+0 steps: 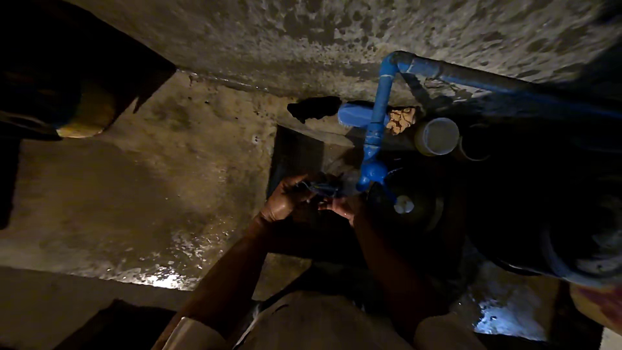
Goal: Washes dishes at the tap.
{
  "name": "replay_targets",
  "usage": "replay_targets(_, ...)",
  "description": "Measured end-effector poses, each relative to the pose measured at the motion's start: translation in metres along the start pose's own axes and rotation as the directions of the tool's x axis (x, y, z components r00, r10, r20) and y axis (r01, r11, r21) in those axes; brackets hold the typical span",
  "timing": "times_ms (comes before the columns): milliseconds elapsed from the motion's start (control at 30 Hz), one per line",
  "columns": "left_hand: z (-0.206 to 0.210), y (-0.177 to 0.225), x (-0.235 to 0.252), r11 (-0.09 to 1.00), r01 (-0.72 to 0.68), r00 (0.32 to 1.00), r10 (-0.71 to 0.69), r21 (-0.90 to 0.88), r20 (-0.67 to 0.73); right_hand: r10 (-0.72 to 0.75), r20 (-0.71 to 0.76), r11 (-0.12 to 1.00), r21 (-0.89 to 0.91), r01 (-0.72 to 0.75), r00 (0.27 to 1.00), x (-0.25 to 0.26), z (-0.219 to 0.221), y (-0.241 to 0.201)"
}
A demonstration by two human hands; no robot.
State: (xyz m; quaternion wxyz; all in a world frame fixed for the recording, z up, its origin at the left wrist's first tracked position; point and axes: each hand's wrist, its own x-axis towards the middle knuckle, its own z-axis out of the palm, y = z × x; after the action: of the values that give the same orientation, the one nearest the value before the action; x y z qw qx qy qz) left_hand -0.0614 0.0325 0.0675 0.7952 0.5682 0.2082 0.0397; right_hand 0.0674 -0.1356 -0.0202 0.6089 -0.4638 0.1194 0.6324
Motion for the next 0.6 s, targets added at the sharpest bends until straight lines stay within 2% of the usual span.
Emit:
replay_targets(67,-0.016,-0.002,-0.003,0.997,0.065,0.997,-0.067,-0.041,-0.044,-0.082,-0.142,0.995,0.041,0.089,0.986,-0.001,-0.001,-0.011)
replay_targets(100,-0.025,-0.004,-0.005,0.995,0.099,0.993,-0.099,0.000,-0.061,-0.148,-0.207,0.989,-0.013,0.149,0.967,-0.001,-0.007,-0.017)
replay_targets(167,-0.040,-0.005,-0.005,0.940,0.243,0.968,-0.219,0.239,-0.126,-0.361,-0.312,0.902,-0.355,0.244,0.879,-0.010,-0.007,-0.037)
replay_targets(233,-0.040,-0.006,0.000,0.749,0.438,0.898,-0.386,0.497,-0.209,-0.516,-0.280,0.705,-0.675,0.216,0.810,-0.022,0.006,-0.056)
replay_targets(267,-0.035,-0.011,0.004,0.677,0.465,0.881,-0.418,0.570,-0.223,-0.562,-0.220,0.587,-0.785,0.198,0.797,-0.028,0.016,-0.059)
replay_targets(300,-0.027,-0.021,0.007,0.642,0.450,0.885,-0.414,0.621,-0.212,-0.595,-0.163,0.486,-0.853,0.191,0.787,-0.030,0.026,-0.056)
replay_targets(367,-0.010,-0.047,0.015,0.618,0.332,0.932,-0.334,0.713,-0.144,-0.577,-0.114,0.419,-0.891,0.174,0.809,-0.033,0.052,-0.046)
replay_targets(433,0.009,-0.070,0.022,0.675,0.188,0.979,-0.184,0.713,-0.084,-0.464,-0.132,0.411,-0.908,0.082,0.876,-0.047,0.078,-0.046)
replay_targets(467,0.019,-0.076,0.026,0.698,0.163,0.986,-0.142,0.697,-0.088,-0.464,-0.158,0.435,-0.898,0.069,0.871,-0.055,0.088,-0.047)
replay_targets(533,0.032,-0.079,0.035,0.748,0.209,0.978,-0.153,0.630,-0.143,-0.564,-0.238,0.546,-0.826,0.141,0.791,-0.066,0.089,-0.044)
replay_targets(600,0.040,-0.066,0.043,0.764,0.337,0.941,-0.261,0.549,-0.214,-0.602,-0.338,0.652,-0.731,0.202,0.723,-0.070,0.069,-0.044)
